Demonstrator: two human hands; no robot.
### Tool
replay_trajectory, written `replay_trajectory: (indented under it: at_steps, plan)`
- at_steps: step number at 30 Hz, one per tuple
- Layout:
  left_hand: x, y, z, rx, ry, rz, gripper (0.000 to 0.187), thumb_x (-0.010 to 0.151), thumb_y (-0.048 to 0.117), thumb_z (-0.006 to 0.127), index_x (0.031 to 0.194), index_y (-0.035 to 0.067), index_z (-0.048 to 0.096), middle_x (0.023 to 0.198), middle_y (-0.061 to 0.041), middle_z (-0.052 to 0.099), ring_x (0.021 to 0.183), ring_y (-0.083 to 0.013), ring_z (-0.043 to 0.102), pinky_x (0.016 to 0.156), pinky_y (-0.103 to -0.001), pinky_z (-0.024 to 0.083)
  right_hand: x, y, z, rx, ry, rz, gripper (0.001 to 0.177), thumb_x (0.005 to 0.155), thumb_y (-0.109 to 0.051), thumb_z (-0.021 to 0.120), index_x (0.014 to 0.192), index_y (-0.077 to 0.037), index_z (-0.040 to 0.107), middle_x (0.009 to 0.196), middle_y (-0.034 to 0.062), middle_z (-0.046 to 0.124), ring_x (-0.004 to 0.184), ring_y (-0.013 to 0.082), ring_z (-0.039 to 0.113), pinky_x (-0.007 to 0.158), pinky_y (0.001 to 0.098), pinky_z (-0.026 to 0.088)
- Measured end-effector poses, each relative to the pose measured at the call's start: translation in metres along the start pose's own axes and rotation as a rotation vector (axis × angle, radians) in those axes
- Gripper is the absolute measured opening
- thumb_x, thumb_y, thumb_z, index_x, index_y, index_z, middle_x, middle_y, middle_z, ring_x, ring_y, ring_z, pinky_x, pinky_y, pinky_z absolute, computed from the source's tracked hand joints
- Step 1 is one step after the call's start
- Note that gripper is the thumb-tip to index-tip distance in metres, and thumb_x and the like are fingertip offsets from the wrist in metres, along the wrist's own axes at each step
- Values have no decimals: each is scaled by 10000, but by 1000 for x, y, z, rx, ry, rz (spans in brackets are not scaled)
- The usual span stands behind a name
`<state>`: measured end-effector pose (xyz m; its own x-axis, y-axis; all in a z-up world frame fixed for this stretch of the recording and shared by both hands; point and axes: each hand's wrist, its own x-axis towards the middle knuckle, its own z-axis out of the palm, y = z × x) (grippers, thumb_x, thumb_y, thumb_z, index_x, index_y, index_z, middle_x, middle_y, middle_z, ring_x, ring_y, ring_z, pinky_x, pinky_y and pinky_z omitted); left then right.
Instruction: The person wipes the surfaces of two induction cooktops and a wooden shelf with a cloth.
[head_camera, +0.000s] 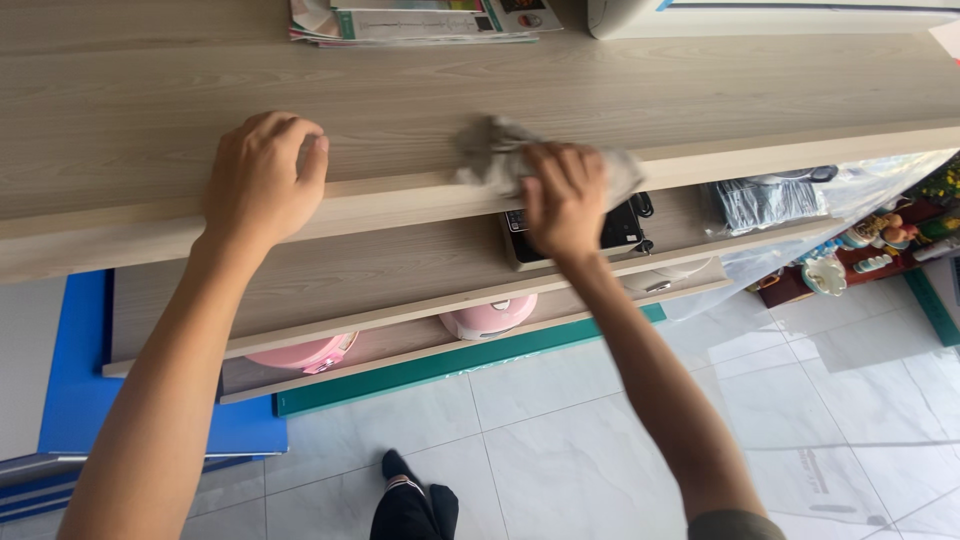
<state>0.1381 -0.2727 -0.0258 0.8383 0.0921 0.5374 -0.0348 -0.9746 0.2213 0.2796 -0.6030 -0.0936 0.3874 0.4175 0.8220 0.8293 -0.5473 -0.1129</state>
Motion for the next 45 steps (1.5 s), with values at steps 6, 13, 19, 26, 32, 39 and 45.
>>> replay_trajectory:
  at_steps: [6, 13, 19, 26, 32, 39, 45]
  plan:
    - [0, 9, -1, 72, -9, 33, 245, 1103, 248, 572, 1062, 64, 727, 1129, -131, 728, 1144, -327, 650, 1069, -492, 427, -1, 47, -36, -103, 91, 56, 267, 1006, -168, 568, 1181, -20, 704, 1151, 156, 709, 1133, 370, 633, 1092, 521, 420]
    - [-1, 7, 0, 89, 18, 61, 240, 1087, 245, 573, 1047, 67, 728, 1143, -126, 737, 1209, -327, 644, 1067, -490, 421, 44, -41, -15, 228, -285, -130, 377, 1036, -295, 606, 1290, -31, 693, 1298, 164, 711, 1210, 319, 669, 1115, 451, 451]
    - [-1, 13, -2, 62, 26, 9, 259, 1084, 243, 568, 1133, 32, 710, 1176, -160, 723, 1232, -344, 627, 1091, -498, 411, 113, -76, 16, 370, -943, -51, 545, 1014, -515, 395, 1489, -266, 493, 1589, 60, 431, 1496, 263, 314, 1216, 474, 224]
    - [2, 20, -10, 82, -11, 4, 330, 1040, 291, 581, 1205, 22, 676, 1268, -172, 672, 1317, -354, 557, 1107, -509, 389, 158, -46, 91, 473, -1134, -241, 688, 1028, -585, 305, 1633, -281, 184, 1721, 57, 109, 1589, 258, 27, 1274, 455, 32]
    - [6, 10, -7, 169, -138, 35, 470, 1011, 383, 557, 1313, 27, 615, 1383, -213, 585, 1406, -405, 451, 1143, -547, 337, 160, -17, 96, 360, -1012, -254, 672, 1090, -542, 261, 1668, -224, 132, 1743, 91, 78, 1615, 268, 1, 1319, 461, 44]
    - [44, -1, 19, 174, -381, 174, 651, 993, 530, 512, 1388, 13, 551, 1509, -249, 455, 1445, -426, 338, 1145, -571, 271, 124, 63, 24, 335, -1284, -155, 730, 998, -579, 313, 1632, -310, 72, 1736, 10, -39, 1578, 221, -89, 1247, 476, -32]
    - [74, 7, 38, 149, -287, 233, 667, 967, 479, 609, 1374, -44, 538, 1431, -294, 504, 1386, -447, 404, 1123, -552, 313, 131, 124, 42, 130, -1093, 10, 705, 1004, -585, 284, 1626, -284, 144, 1715, 25, 59, 1574, 192, -32, 1269, 401, 15]
